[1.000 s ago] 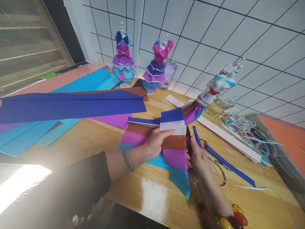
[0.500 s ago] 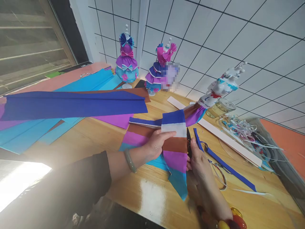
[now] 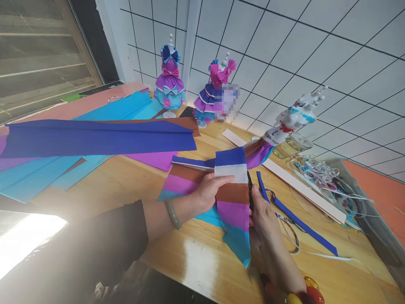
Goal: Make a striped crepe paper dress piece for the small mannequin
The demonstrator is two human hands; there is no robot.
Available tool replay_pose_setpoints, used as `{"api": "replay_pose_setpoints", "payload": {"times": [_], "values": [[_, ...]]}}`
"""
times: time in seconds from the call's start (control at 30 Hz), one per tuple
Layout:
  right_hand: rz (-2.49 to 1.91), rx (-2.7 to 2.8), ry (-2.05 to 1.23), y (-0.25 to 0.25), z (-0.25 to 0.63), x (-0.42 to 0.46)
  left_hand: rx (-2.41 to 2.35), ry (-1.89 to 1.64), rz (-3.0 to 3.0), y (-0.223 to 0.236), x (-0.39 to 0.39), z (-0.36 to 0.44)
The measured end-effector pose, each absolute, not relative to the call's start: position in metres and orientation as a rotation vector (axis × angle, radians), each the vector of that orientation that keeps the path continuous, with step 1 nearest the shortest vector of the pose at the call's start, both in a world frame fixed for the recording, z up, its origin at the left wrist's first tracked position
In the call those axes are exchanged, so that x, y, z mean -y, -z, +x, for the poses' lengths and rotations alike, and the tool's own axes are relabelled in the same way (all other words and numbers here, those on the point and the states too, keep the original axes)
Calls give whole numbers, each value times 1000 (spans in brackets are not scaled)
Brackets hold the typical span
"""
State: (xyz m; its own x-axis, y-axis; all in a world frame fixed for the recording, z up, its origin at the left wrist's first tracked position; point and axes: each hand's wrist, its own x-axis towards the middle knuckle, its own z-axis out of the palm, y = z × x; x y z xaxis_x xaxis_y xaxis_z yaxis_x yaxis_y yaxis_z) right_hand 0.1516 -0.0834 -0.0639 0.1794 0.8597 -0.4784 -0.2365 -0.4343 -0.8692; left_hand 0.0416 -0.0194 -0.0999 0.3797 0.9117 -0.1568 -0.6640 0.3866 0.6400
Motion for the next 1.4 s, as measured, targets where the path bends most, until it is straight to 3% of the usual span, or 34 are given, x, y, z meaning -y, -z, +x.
{"api": "replay_pose_setpoints", "payload": {"times": [1.4], "values": [[-1406,731,-1494,62,157,69,-493,-1097,406,91,14,37]]}}
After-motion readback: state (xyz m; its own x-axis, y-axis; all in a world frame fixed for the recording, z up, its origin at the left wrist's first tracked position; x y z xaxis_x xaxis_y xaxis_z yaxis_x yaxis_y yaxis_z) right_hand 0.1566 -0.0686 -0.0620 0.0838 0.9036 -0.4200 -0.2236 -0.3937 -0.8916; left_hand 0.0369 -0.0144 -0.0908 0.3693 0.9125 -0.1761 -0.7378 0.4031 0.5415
